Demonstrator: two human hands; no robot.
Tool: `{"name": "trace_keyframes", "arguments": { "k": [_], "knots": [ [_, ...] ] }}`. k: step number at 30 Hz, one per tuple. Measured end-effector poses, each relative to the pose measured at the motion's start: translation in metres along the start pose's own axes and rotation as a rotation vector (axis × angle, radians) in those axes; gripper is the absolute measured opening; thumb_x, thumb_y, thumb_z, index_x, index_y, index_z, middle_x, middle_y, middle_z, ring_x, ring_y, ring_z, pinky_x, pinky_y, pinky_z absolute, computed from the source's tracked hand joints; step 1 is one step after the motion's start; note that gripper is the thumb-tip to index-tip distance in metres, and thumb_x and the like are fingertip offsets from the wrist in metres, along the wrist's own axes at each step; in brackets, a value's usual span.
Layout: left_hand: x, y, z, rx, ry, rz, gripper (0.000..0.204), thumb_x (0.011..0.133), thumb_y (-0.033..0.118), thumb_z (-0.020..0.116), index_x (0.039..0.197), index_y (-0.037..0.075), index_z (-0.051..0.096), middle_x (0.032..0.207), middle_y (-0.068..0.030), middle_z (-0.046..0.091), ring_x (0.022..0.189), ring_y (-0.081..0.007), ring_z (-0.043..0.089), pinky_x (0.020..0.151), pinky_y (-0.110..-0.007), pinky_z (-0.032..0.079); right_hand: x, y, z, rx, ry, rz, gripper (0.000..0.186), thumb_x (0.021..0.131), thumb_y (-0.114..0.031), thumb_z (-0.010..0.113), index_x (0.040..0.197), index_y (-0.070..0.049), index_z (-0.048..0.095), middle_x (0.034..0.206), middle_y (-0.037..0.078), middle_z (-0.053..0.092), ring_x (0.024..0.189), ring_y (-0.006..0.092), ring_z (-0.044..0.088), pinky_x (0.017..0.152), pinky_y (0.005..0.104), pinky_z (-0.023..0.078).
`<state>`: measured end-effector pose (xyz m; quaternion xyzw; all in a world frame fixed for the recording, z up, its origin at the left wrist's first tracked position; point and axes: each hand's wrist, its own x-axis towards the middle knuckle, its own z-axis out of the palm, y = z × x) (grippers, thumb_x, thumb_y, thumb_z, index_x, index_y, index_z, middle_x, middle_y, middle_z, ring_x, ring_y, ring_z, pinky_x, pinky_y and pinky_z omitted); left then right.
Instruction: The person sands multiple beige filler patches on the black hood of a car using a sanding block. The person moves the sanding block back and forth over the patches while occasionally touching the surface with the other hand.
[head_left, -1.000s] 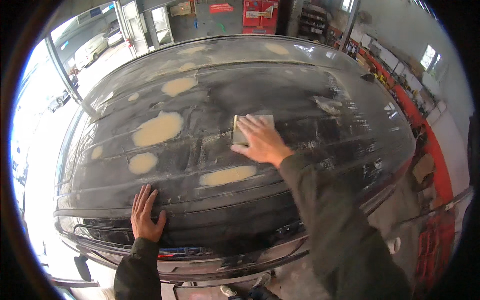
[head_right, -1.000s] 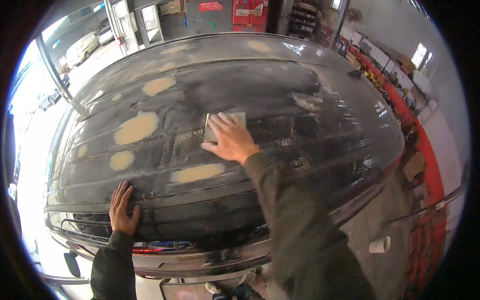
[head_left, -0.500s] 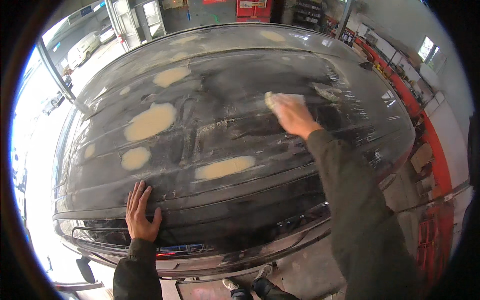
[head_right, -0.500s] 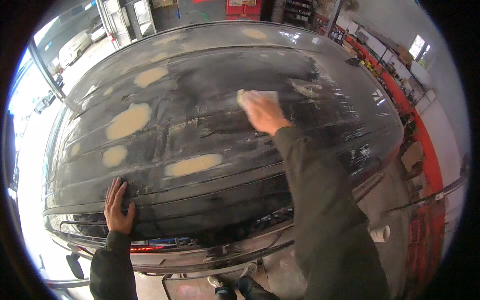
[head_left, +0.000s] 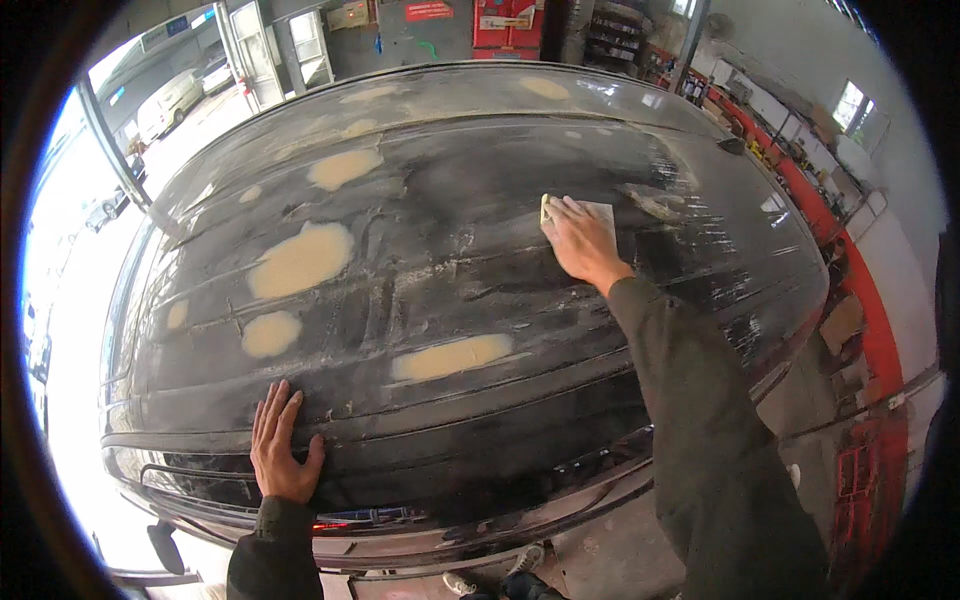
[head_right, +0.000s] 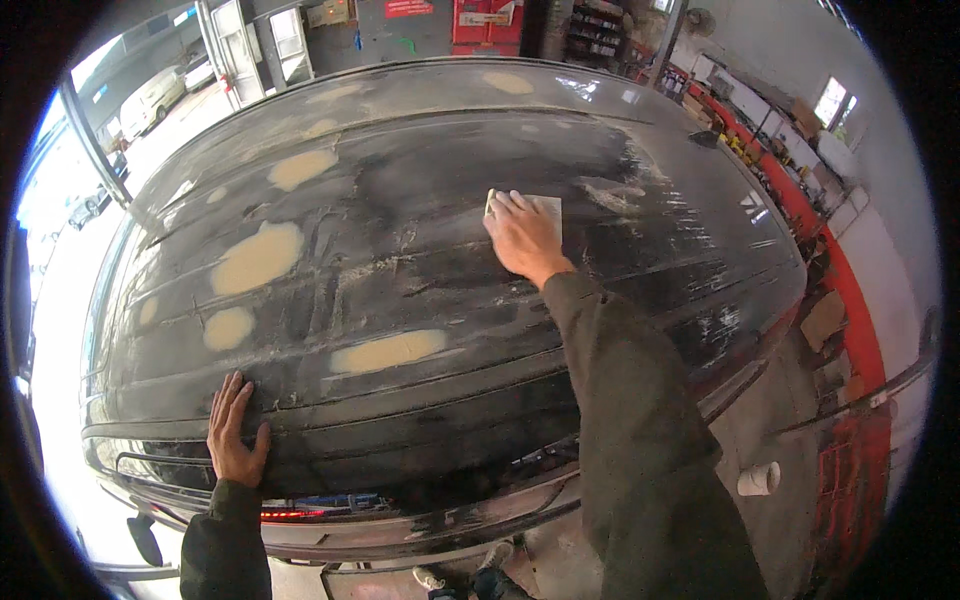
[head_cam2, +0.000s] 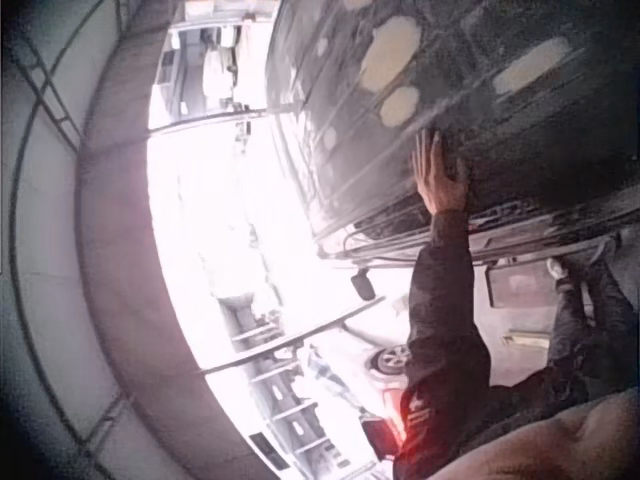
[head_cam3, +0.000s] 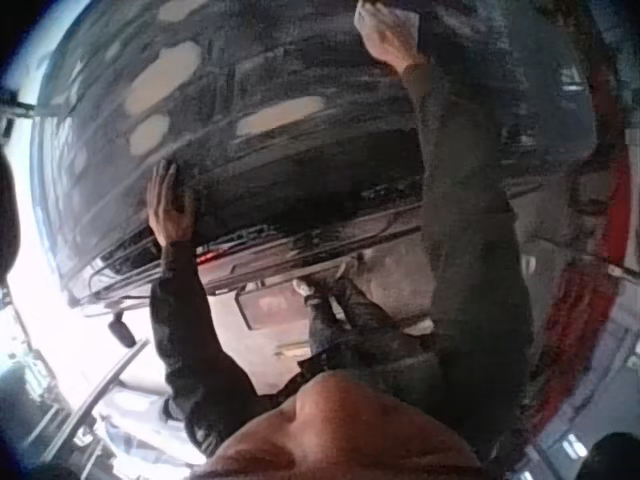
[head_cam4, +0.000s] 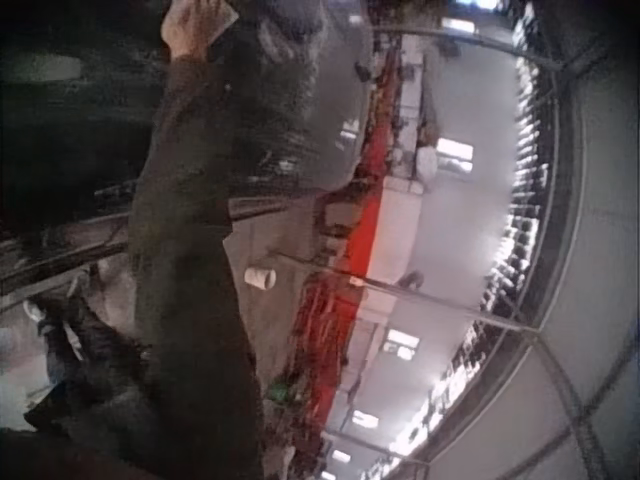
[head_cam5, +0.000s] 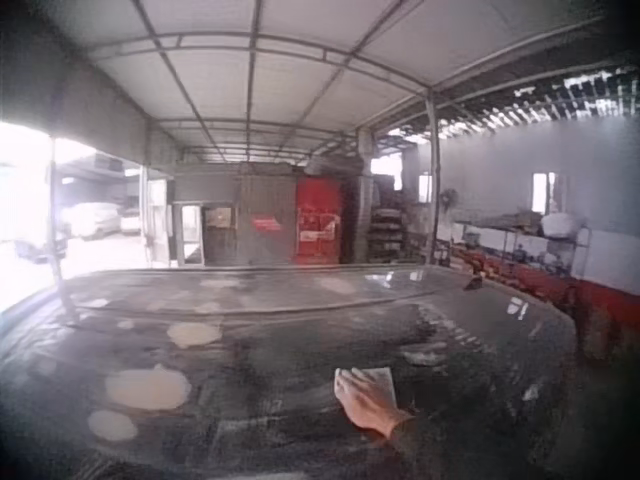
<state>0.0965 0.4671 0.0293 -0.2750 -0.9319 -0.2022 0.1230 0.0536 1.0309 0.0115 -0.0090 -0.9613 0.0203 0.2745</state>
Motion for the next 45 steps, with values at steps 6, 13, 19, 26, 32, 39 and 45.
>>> {"name": "trace_keyframes", "arguments": {
  "k": [6,13,19,26,32,39,45],
  "knots": [
    [0.001,0.002,-0.003,0.007,0.012,0.011,0.066,0.080,0.009,0.073,0.146,0.006,0.065,0.162,-0.0180,0.056,0.154,-0.0393,0.048,0.131,-0.053,0.033,0.005,-0.091,0.009,-0.053,0.025,-0.126,0.078,0.104,-0.055,0.063,0.150,0.006,0.056,0.151,0.020,0.061,0.142,0.0361,0.055,0.121,0.0498,0.039],
    [-0.004,0.002,-0.004,-0.001,0.009,-0.004,0.062,0.084,0.008,0.070,0.146,0.006,0.065,0.161,-0.0177,0.056,0.154,-0.0391,0.047,0.130,-0.054,0.033,-0.007,-0.052,-0.015,-0.069,-0.148,-0.112,0.085,0.107,-0.059,0.057,0.158,0.008,0.047,0.159,0.022,0.055,0.150,0.0371,0.049,0.124,0.0499,0.036],
    [-0.004,-0.002,-0.003,0.004,0.013,0.000,0.061,0.085,0.007,0.070,0.146,0.006,0.065,0.162,-0.0170,0.056,0.155,-0.0391,0.047,0.130,-0.055,0.032,-0.017,-0.080,-0.020,-0.111,-0.154,-0.271,0.092,0.107,-0.067,0.051,0.156,0.011,0.047,0.156,0.026,0.056,0.147,0.0397,0.051,0.124,0.0514,0.037],
    [-0.010,-0.004,-0.006,0.017,0.005,-0.018,0.062,0.086,0.007,0.069,0.147,0.006,0.064,0.162,-0.0167,0.056,0.155,-0.0384,0.046,0.131,-0.054,0.032,-0.004,-0.081,-0.019,-0.072,-0.154,-0.189,0.095,0.104,-0.069,0.055,0.152,0.012,0.049,0.153,0.028,0.058,0.145,0.0404,0.053,0.123,0.0500,0.038],
    [0.000,-0.001,-0.001,-0.010,0.017,0.018,0.062,0.086,0.007,0.069,0.147,0.006,0.064,0.162,-0.0168,0.056,0.155,-0.0380,0.047,0.131,-0.054,0.032,0.004,-0.061,-0.021,-0.073,-0.177,-0.136,0.099,0.101,-0.070,0.060,0.153,0.013,0.047,0.154,0.029,0.057,0.147,0.0390,0.050,0.123,0.0503,0.037],
    [-0.008,-0.001,-0.005,0.015,-0.001,-0.026,0.062,0.084,0.005,0.069,0.146,0.005,0.064,0.162,-0.0175,0.056,0.155,-0.0390,0.046,0.130,-0.054,0.033,-0.017,-0.017,-0.030,-0.085,-0.158,-0.157,0.091,0.101,-0.067,0.062,0.151,0.009,0.051,0.148,0.026,0.061,0.141,0.0372,0.055,0.117,0.0484,0.041],
    [0.001,-0.001,0.000,0.008,-0.003,0.024,0.065,0.082,0.004,0.069,0.147,0.005,0.064,0.162,-0.0184,0.056,0.155,-0.0389,0.046,0.131,-0.055,0.031,0.033,-0.098,0.000,0.009,-0.034,0.093,0.092,0.081,-0.079,0.077,0.125,0.001,0.065,0.118,0.022,0.066,0.114,0.0396,0.062,0.096,0.0535,0.047]
  ]
}}
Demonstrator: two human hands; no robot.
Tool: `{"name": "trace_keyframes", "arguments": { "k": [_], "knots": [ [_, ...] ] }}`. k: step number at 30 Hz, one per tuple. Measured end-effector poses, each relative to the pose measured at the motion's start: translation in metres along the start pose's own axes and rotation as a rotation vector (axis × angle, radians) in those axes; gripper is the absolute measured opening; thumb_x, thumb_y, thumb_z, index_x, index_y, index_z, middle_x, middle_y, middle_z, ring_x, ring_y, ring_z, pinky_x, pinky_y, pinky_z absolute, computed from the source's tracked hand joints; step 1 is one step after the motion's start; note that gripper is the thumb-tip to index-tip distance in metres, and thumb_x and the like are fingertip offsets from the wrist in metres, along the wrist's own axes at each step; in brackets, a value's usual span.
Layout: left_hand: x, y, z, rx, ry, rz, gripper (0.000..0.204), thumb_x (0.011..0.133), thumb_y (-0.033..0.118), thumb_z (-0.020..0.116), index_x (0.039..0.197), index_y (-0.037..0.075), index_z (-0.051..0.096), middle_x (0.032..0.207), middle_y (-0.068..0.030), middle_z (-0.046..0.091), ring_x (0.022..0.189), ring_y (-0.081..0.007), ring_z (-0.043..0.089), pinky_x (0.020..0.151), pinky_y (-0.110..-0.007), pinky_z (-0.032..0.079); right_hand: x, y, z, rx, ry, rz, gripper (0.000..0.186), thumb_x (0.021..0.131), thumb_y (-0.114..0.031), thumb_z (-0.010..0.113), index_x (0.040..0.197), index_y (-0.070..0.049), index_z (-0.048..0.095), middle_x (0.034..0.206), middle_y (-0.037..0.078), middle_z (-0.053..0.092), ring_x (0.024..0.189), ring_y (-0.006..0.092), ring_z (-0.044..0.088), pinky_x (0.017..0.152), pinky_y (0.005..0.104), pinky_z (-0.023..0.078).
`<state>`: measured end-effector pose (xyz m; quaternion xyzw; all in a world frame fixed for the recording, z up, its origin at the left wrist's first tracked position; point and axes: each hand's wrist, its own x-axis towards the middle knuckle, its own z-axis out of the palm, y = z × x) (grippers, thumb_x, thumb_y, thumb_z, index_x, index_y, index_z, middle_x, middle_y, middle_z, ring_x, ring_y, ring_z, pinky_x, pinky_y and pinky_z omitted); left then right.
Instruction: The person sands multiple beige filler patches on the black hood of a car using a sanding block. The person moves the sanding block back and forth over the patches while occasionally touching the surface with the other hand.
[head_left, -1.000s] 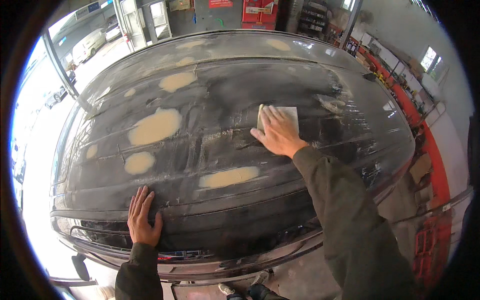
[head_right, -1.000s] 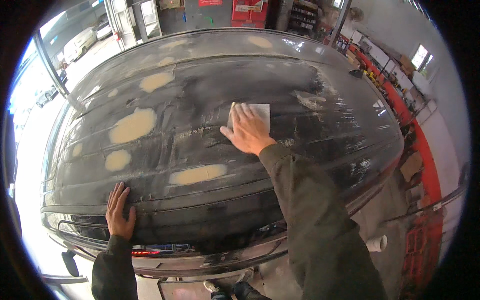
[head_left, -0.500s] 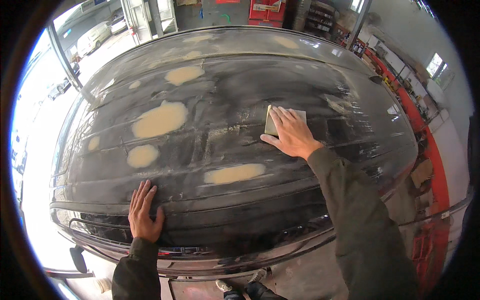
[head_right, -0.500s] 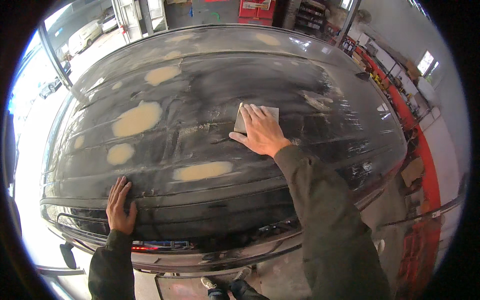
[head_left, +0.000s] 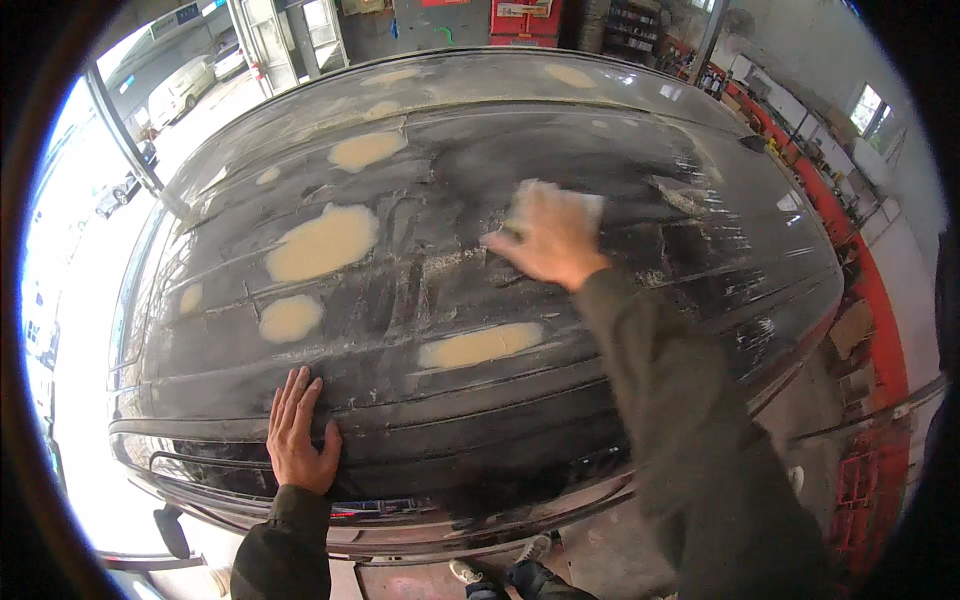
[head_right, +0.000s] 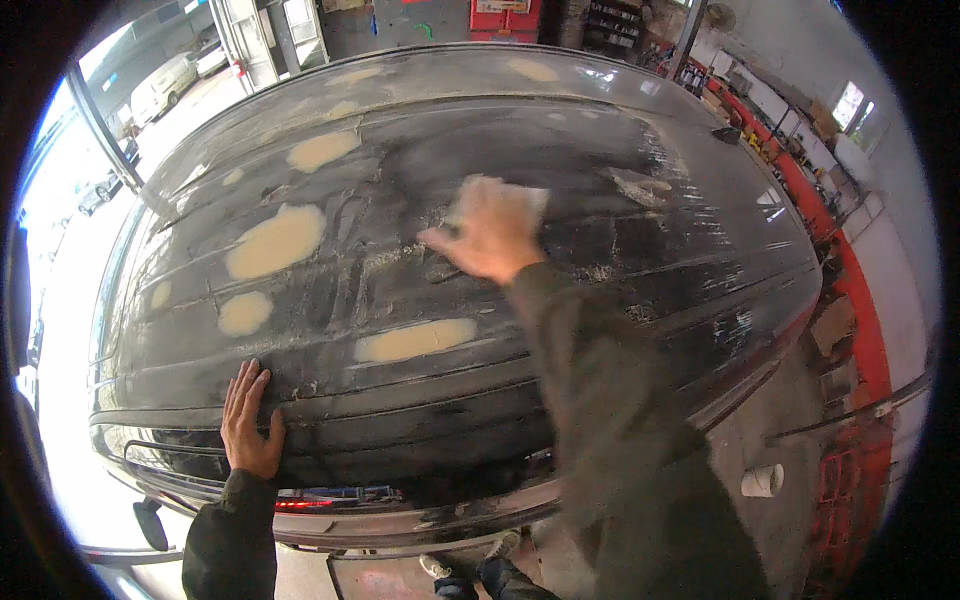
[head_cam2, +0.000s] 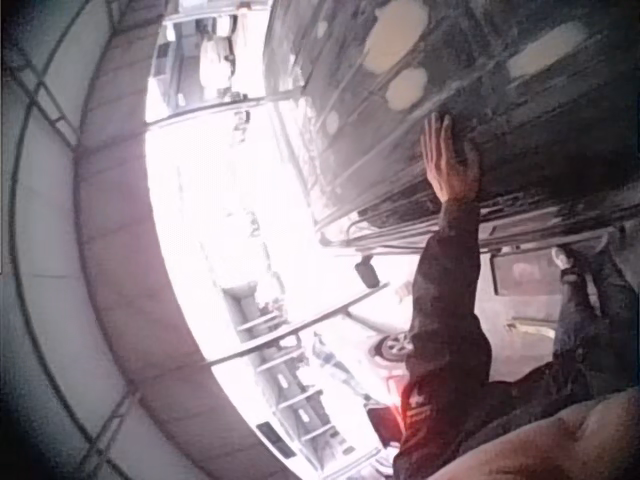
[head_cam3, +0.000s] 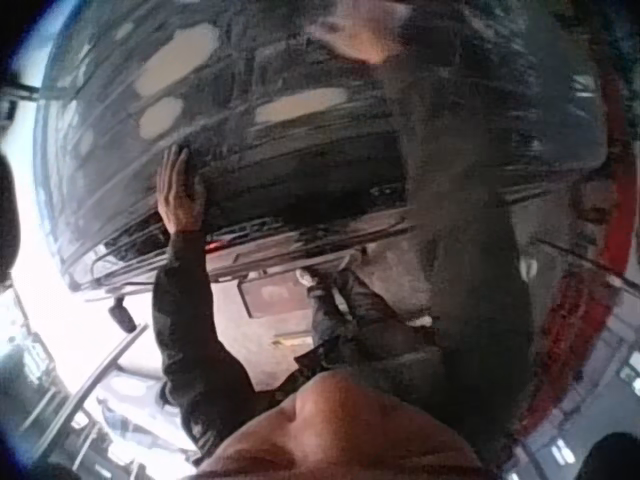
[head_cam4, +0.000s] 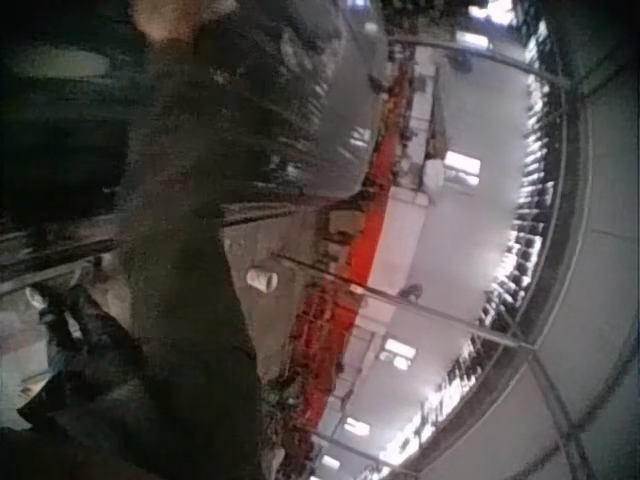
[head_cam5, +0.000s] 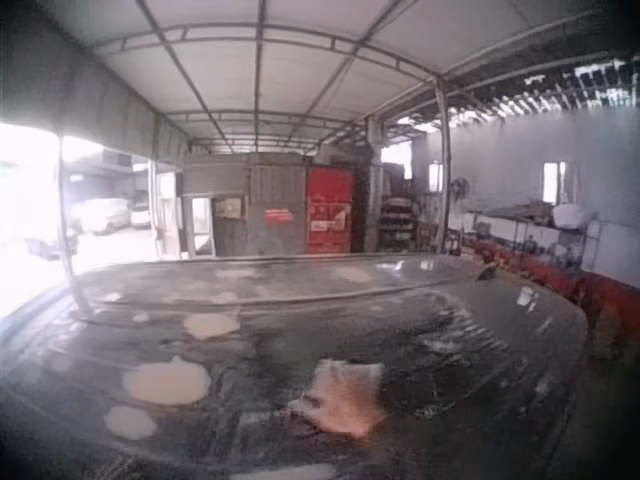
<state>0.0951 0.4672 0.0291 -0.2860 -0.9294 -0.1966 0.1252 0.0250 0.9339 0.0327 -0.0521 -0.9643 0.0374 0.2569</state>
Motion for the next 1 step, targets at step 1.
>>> {"name": "trace_keyframes", "arguments": {
  "k": [1],
  "knots": [
    [-0.0038,-0.0014,-0.0040,0.000,-0.007,-0.025,0.065,0.082,0.005,0.070,0.147,0.006,0.063,0.162,-0.0186,0.055,0.156,-0.0390,0.045,0.132,-0.056,0.030,0.0020,-0.0051,0.0031,0.015,0.002,-0.007,0.092,0.081,-0.079,0.077,0.125,0.001,0.065,0.118,0.022,0.066,0.114,0.0396,0.062,0.096,0.0535,0.047]
  ]
}}
